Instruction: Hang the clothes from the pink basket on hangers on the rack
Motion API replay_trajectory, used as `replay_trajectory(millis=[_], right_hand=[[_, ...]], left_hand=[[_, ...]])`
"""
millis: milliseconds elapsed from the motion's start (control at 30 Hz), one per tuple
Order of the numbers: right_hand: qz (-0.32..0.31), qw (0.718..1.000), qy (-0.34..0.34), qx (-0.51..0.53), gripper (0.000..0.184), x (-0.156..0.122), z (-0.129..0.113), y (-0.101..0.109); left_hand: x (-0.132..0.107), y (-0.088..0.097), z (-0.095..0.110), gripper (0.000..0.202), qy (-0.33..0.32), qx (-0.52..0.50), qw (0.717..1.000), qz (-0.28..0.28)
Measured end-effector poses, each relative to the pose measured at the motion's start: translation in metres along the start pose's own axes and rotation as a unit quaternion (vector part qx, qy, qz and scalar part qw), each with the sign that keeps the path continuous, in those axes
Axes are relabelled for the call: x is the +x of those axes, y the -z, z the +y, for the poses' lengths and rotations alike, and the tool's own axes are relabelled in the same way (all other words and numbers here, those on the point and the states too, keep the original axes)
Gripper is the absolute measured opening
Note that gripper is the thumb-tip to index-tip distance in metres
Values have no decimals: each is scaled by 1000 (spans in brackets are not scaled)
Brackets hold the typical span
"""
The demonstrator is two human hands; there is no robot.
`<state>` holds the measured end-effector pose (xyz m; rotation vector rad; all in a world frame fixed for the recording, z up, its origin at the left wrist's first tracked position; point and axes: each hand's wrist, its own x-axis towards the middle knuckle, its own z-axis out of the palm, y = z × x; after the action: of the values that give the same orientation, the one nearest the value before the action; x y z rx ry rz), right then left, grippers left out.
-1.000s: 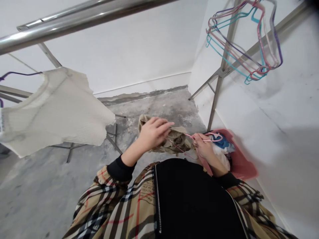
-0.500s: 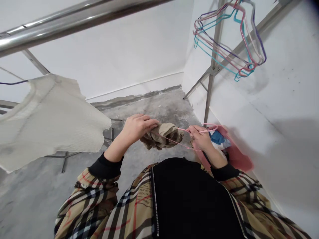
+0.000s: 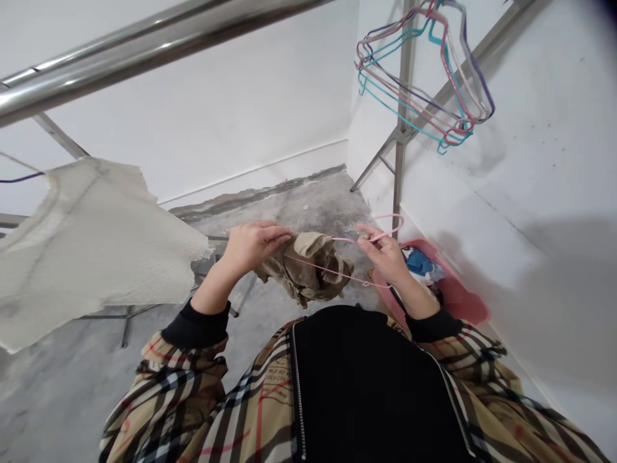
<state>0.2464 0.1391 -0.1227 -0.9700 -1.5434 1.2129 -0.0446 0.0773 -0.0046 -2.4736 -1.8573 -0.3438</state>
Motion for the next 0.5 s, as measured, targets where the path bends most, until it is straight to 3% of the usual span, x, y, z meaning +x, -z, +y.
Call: replay_trajectory(millis=[133, 200, 267, 333, 500], right_hand=[[240, 963, 79, -96, 38, -17, 21, 1], [286, 951, 54, -100, 31, -30, 41, -2], [252, 963, 20, -96, 29, -39, 65, -10], [178, 979, -12, -97, 32, -41, 88, -21], [47, 989, -120, -76, 61, -13, 117, -51]], left_hand=[[-6, 6, 1, 29, 42, 26, 997, 63], [-10, 9, 3, 30, 65, 28, 993, 93], [-13, 12, 4, 31, 81, 26, 989, 119], [-15, 15, 6, 32, 86, 20, 986, 139], [-15, 20, 10, 31, 67, -18, 984, 166]])
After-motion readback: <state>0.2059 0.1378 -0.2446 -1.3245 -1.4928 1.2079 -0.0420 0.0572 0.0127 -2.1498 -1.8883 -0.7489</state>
